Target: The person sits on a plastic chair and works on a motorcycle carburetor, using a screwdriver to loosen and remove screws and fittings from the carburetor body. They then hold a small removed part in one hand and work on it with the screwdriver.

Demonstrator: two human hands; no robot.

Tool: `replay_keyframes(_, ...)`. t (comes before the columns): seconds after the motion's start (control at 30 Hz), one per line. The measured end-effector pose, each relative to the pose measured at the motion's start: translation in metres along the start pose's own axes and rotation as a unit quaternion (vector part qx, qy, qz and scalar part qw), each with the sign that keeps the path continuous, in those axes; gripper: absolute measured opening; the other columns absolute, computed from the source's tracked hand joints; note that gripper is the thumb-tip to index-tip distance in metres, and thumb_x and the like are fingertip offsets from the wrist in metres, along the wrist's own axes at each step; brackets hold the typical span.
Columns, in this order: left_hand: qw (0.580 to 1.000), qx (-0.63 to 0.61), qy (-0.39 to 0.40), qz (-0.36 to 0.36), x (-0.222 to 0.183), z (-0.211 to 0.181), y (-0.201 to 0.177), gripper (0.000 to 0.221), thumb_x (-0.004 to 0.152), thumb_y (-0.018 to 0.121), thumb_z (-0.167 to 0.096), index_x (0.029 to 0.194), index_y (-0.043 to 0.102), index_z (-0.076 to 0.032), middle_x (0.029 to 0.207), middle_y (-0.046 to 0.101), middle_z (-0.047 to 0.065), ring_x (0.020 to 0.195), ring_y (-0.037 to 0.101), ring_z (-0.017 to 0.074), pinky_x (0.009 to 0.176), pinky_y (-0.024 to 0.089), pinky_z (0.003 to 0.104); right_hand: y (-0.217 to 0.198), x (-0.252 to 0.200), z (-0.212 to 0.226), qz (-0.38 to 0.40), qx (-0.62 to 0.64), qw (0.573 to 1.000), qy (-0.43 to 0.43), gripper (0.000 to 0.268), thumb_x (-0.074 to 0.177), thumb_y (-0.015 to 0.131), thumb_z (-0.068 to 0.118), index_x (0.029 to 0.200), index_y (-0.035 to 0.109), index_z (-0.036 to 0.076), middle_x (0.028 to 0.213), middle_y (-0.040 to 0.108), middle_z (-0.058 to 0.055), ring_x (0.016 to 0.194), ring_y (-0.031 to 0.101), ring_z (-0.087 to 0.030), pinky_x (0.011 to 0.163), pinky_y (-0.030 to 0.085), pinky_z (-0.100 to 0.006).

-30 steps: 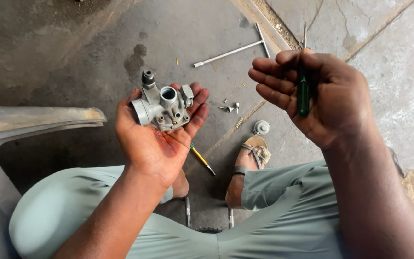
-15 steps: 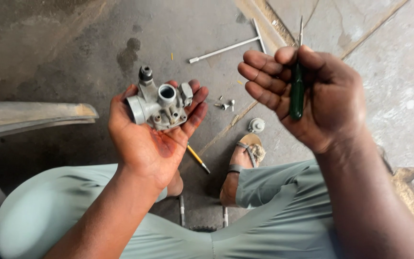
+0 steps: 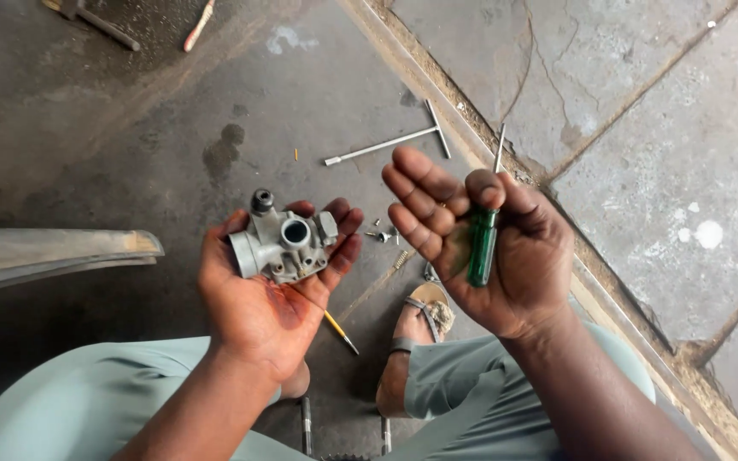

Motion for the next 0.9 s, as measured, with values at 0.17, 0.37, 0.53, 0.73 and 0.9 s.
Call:
replay_keyframes(0.17, 0.993, 0.032, 0.013, 0.113, -0.003, 0.005, -0.008, 0.05, 0.098, 0.043, -0.039, 0.11, 0.063, 0.005, 0.12, 0.066, 0.027, 0.117, 0.066, 0.0372, 0.103, 0.054, 0.053, -0.002, 0.003, -0.019, -0.061, -0.02, 0.998, 0.008, 0.033, 0.109, 0.041, 0.026, 0.094, 0.062, 0.005, 0.15, 0.052, -0.031, 0.147, 0.046, -0.043, 0.12, 0.041, -0.054)
replay_keyframes(0.37, 0.905, 0.364, -0.029, 0.219, -0.021, 0.025, 0.002, 0.056, 0.093, 0.051, -0.035, 0.122, 0.07, 0.009, 0.117, 0.071, 0.026, 0.104, 0.068, 0.0307, 0.091, 0.054, 0.04, -0.013, 0.004, -0.033, -0.127, -0.005, 0.991, -0.037, 0.031, 0.107, 0.04, 0.025, 0.104, 0.063, 0.004, 0.148, 0.056, -0.026, 0.144, 0.049, -0.038, 0.118, 0.042, -0.05)
replay_keyframes(0.53, 0.823, 0.522, -0.013, 0.222, -0.036, 0.032, 0.025, 0.063, 0.086, 0.053, -0.037, 0.129, 0.068, 0.007, 0.14, 0.061, 0.021, 0.121, 0.065, 0.0294, 0.099, 0.05, 0.035, -0.016, 0.003, -0.037, -0.122, -0.02, 0.992, -0.03, 0.033, 0.106, 0.041, 0.027, 0.113, 0.063, 0.003, 0.149, 0.055, -0.023, 0.147, 0.048, -0.035, 0.12, 0.04, -0.049)
replay_keyframes(0.73, 0.728, 0.648, 0.036, 0.223, -0.044, 0.039, 0.026, 0.079, 0.091, 0.054, -0.052, 0.137, 0.058, 0.011, 0.15, 0.046, 0.025, 0.145, 0.047, 0.0348, 0.115, 0.038, 0.043, -0.023, 0.003, -0.046, -0.126, -0.071, 0.989, -0.021, 0.04, 0.104, 0.043, 0.032, 0.124, 0.061, 0.002, 0.151, 0.054, -0.023, 0.148, 0.046, -0.035, 0.119, 0.034, -0.049)
replay_keyframes(0.9, 0.705, 0.68, 0.037, 0.199, -0.045, 0.032, 0.031, 0.08, 0.085, 0.056, -0.053, 0.133, 0.059, 0.01, 0.142, 0.053, 0.022, 0.139, 0.054, 0.0313, 0.11, 0.044, 0.042, -0.023, 0.004, -0.056, -0.133, -0.045, 0.99, 0.01, 0.072, 0.102, 0.036, 0.059, 0.128, 0.059, -0.005, 0.146, 0.056, -0.029, 0.141, 0.05, -0.039, 0.119, 0.04, -0.05)
Point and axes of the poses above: each hand's wrist, its own x-axis towards the middle knuckle, its own y-axis out of the palm, z = x × y, the point moved 4 cm from there along x, towards the middle knuckle
